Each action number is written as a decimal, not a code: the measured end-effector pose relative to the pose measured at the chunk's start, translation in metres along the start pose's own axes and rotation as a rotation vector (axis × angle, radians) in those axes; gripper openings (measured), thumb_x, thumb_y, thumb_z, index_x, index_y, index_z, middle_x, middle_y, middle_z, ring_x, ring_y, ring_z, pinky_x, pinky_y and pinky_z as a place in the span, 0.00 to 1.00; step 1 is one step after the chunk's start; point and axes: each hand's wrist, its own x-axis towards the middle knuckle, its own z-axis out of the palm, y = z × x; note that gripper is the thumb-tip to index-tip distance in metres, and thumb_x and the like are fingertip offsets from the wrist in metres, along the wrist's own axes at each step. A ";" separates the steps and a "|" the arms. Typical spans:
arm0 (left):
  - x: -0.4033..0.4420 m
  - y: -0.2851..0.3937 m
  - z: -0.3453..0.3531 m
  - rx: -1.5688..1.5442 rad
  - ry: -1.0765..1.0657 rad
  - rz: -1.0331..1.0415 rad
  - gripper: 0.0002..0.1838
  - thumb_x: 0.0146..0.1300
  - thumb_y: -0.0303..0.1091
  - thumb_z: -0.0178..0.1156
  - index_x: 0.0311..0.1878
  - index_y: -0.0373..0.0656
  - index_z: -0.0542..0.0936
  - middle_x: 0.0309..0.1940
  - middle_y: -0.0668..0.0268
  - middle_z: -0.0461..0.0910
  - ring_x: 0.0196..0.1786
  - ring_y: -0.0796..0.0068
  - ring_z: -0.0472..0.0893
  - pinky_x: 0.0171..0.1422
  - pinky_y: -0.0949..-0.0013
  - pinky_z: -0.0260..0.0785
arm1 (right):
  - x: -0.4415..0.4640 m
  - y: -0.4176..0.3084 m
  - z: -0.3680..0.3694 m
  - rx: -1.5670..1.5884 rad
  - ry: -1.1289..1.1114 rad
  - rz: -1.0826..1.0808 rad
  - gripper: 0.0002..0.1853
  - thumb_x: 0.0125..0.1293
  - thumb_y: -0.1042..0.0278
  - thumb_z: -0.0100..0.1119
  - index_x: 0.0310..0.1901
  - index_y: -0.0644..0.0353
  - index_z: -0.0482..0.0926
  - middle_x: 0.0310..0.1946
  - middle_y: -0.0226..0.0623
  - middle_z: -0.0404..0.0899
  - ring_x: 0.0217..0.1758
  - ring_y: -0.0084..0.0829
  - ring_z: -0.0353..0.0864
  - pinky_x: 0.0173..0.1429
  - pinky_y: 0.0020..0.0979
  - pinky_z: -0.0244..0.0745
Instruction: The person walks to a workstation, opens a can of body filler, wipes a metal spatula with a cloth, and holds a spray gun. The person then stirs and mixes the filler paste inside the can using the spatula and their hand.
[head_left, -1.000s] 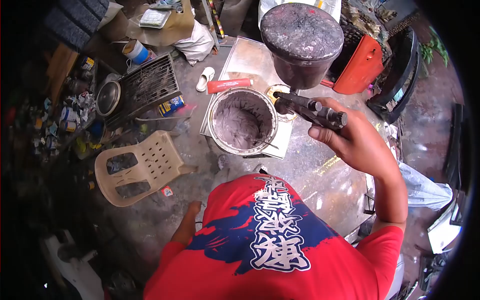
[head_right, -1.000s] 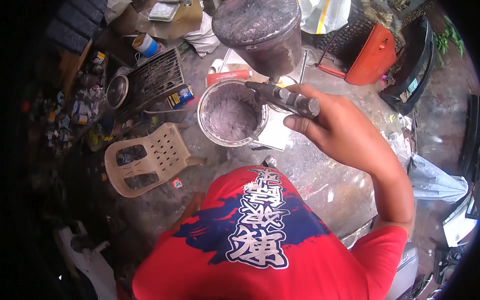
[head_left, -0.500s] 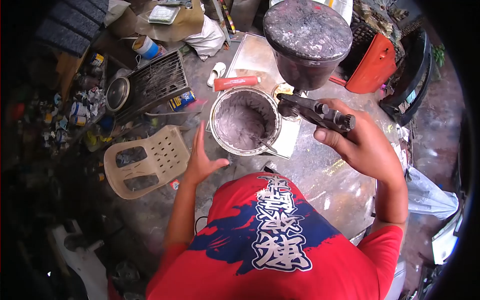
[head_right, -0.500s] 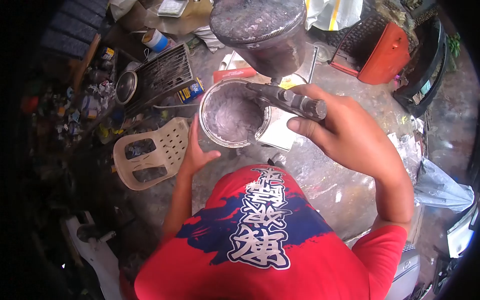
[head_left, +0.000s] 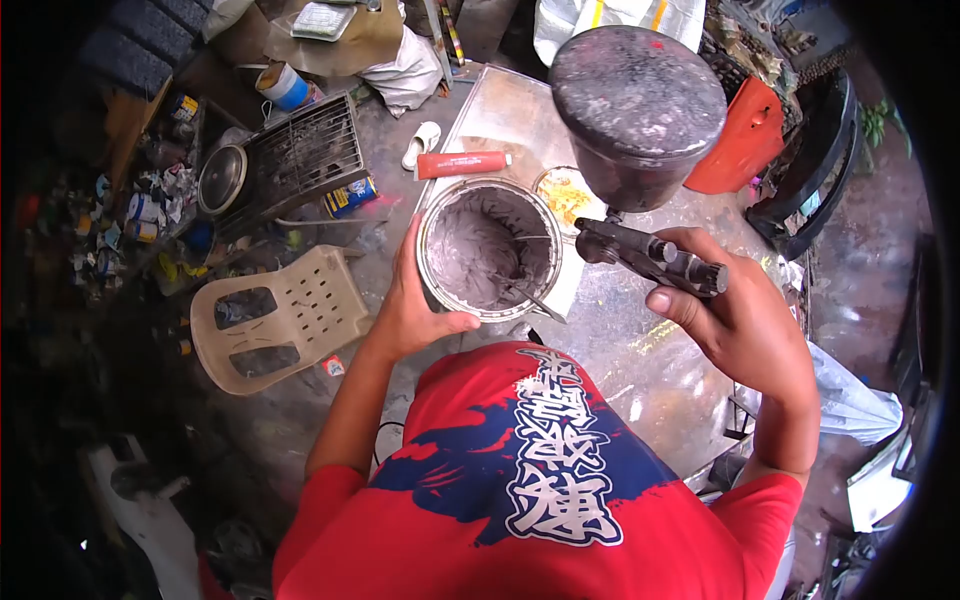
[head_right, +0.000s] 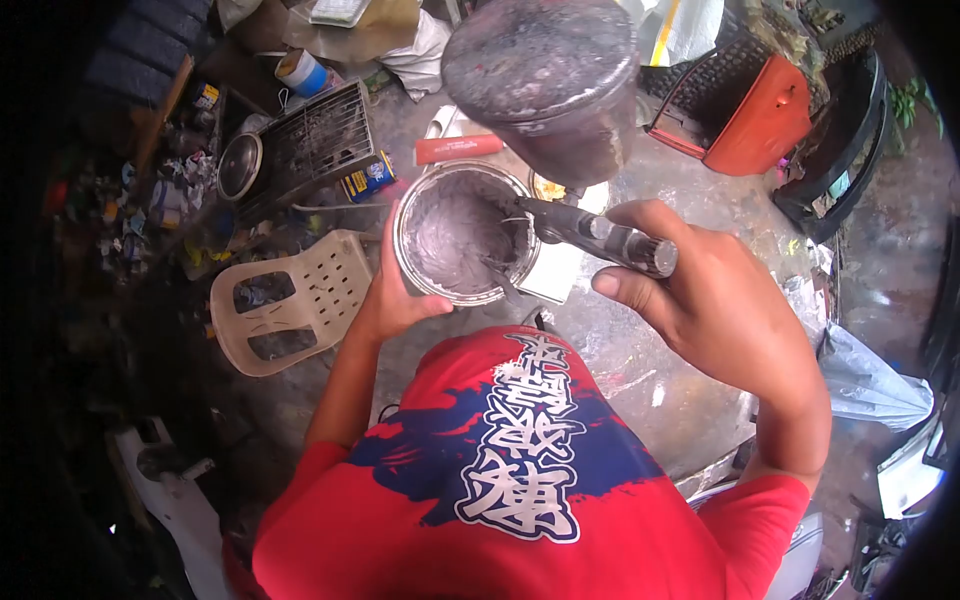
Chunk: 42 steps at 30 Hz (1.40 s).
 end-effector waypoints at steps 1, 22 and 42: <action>-0.003 0.004 0.001 0.060 0.000 0.006 0.81 0.37 0.67 0.81 0.81 0.33 0.40 0.80 0.41 0.48 0.82 0.43 0.52 0.84 0.49 0.46 | -0.001 -0.002 -0.001 0.018 -0.012 0.024 0.23 0.67 0.54 0.69 0.56 0.60 0.76 0.31 0.52 0.84 0.35 0.56 0.83 0.39 0.46 0.74; -0.007 0.044 0.015 0.452 -0.118 0.183 0.80 0.35 0.68 0.80 0.82 0.34 0.43 0.81 0.43 0.48 0.83 0.42 0.50 0.84 0.46 0.44 | -0.027 0.014 -0.017 -0.074 -0.089 -0.069 0.25 0.63 0.55 0.72 0.56 0.60 0.77 0.34 0.46 0.85 0.39 0.53 0.85 0.42 0.43 0.76; 0.002 0.046 0.006 0.474 -0.281 0.045 0.76 0.31 0.64 0.83 0.81 0.40 0.53 0.78 0.46 0.56 0.82 0.42 0.51 0.85 0.46 0.42 | -0.004 -0.004 -0.012 -0.112 -0.180 -0.432 0.23 0.68 0.49 0.66 0.53 0.57 0.74 0.20 0.47 0.77 0.28 0.55 0.80 0.32 0.51 0.70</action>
